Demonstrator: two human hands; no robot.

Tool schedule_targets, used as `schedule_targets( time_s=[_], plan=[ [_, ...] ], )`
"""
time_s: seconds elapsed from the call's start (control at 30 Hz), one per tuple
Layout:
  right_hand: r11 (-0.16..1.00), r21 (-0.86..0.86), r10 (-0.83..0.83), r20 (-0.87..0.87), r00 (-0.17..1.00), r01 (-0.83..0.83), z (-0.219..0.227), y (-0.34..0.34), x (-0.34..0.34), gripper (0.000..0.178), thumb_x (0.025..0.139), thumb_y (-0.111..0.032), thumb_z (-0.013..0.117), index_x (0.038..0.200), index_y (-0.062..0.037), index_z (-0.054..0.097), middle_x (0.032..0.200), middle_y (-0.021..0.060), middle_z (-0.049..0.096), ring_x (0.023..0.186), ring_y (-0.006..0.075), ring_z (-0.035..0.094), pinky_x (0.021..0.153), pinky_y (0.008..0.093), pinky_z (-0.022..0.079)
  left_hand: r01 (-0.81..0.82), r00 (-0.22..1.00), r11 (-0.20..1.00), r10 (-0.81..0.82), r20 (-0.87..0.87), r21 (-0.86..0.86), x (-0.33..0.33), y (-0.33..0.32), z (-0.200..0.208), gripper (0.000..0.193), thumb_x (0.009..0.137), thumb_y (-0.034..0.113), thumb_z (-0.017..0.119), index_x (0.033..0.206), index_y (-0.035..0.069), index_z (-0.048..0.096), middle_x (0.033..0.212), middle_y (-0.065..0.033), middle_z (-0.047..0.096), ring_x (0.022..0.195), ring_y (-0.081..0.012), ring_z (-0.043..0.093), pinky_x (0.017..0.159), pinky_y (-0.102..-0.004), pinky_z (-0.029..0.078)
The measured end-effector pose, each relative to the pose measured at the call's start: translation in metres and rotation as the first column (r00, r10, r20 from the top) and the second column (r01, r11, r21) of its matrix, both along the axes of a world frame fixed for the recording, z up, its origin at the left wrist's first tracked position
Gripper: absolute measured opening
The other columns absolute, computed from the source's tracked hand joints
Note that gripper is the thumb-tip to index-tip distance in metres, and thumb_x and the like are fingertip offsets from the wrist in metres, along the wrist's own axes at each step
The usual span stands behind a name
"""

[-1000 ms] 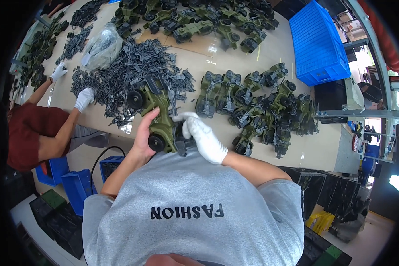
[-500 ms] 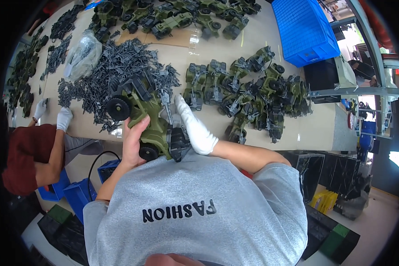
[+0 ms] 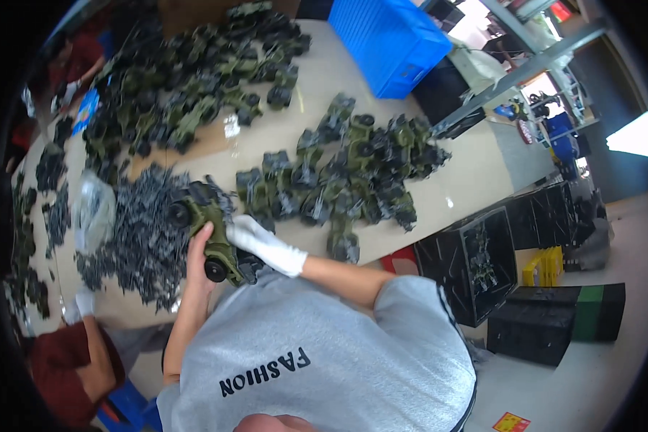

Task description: The person assembles toy tanks from toy parts by hand, then places the completed toy tanks into a plastic crate for storage.

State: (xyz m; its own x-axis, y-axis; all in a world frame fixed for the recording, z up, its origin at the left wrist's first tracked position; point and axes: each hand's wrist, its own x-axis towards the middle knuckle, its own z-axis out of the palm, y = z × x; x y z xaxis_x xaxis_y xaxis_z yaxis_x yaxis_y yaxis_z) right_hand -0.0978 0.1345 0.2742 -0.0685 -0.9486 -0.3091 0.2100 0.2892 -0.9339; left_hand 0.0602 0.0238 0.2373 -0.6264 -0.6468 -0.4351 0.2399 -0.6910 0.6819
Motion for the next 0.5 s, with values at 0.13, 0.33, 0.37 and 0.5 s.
schedule_targets(
  time_s=[0.13,0.33,0.37,0.5],
  plan=[
    [0.985,0.076,-0.148,-0.121,0.982,0.157,0.012,0.038,-0.064,0.07,0.092,-0.032,0.071,0.148,-0.0015,0.042,0.14,0.0157,0.052,0.13,0.0258,0.049,0.111,0.0363,0.039,0.354,0.928,0.909,-0.311,0.204,-0.222,-0.065,-0.005,-0.001,0.059,0.098,0.041,0.065,0.142,0.004,0.052,0.137,-0.009,0.058,0.124,-0.017,0.054,0.104,-0.0322,0.042],
    [0.968,-0.058,-0.167,-0.876,0.453,0.246,-0.024,0.077,-0.215,0.052,0.085,-0.026,0.076,0.131,-0.0081,0.061,0.129,0.0193,0.062,0.115,0.0339,0.062,0.104,0.0392,0.048,0.336,0.932,0.919,-0.291,0.216,-0.209,-0.041,-0.014,-0.035,0.05,0.099,0.038,0.064,0.142,0.014,0.055,0.14,-0.004,0.057,0.127,-0.0144,0.051,0.1,-0.0322,0.041],
    [0.981,-0.05,-0.104,-0.95,0.295,0.186,-0.033,0.075,-0.23,0.052,0.084,-0.027,0.077,0.13,-0.0076,0.062,0.126,0.0206,0.063,0.115,0.0354,0.062,0.103,0.0396,0.048,0.324,0.933,0.933,-0.288,0.214,-0.156,-0.026,-0.017,-0.046,0.048,0.099,0.037,0.064,0.141,0.015,0.056,0.14,-0.0029,0.057,0.127,-0.0148,0.051,0.098,-0.0323,0.042],
    [0.905,-0.299,-0.349,-0.929,0.126,0.301,-0.011,-0.009,-0.215,0.029,0.083,-0.026,0.079,0.101,-0.0044,0.07,0.107,0.0164,0.071,0.102,0.0362,0.066,0.091,0.0441,0.053,0.059,0.956,0.997,-0.042,0.291,-0.05,0.047,-0.027,-0.062,0.036,0.1,0.032,0.061,0.131,0.015,0.06,0.128,-0.0034,0.064,0.114,-0.0138,0.059,0.092,-0.0319,0.046]
  ],
)
